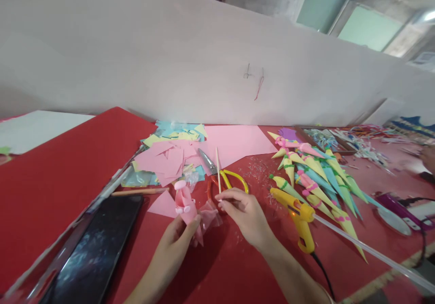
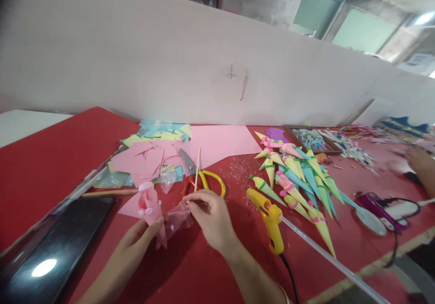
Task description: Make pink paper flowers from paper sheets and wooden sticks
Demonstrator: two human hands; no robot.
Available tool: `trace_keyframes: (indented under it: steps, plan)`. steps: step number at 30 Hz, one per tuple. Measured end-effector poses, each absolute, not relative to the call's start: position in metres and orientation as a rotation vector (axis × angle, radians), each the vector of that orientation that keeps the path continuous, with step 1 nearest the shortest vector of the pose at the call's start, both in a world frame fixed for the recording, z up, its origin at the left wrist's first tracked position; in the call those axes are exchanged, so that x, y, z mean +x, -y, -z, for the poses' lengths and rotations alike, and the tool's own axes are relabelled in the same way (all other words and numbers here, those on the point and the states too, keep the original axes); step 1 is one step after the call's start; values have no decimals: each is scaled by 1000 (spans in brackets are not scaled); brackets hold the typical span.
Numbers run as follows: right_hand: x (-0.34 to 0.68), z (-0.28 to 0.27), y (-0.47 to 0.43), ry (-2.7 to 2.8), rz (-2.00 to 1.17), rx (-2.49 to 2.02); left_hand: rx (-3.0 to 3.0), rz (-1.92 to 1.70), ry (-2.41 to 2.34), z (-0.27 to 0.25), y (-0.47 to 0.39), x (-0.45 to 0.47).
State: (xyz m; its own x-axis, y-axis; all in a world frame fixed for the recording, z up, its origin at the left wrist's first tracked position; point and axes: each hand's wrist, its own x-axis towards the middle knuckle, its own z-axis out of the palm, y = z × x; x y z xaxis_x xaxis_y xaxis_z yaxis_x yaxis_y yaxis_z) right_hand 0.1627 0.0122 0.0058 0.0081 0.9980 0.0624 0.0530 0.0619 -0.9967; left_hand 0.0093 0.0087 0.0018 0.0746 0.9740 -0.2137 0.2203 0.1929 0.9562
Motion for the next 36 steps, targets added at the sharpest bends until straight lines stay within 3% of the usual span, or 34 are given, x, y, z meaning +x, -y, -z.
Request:
trace_keyframes:
  steps: [5, 14, 30, 36]
  plan:
    - [159, -6, -11, 1014, -1382, -1103, 1238, -889, -1367, -4, -8, 9]
    - [154, -6, -11, 916, -1460, -1024, 1253, -872, -1351, -2, -8, 10]
    - [149, -4, -7, 1014, -1339, -1041, 1291, -769, -1199, 1, -5, 11]
    - [148, -7, -3, 1262, -1033, -1055, 1314, -745, -1176, 1, -4, 11]
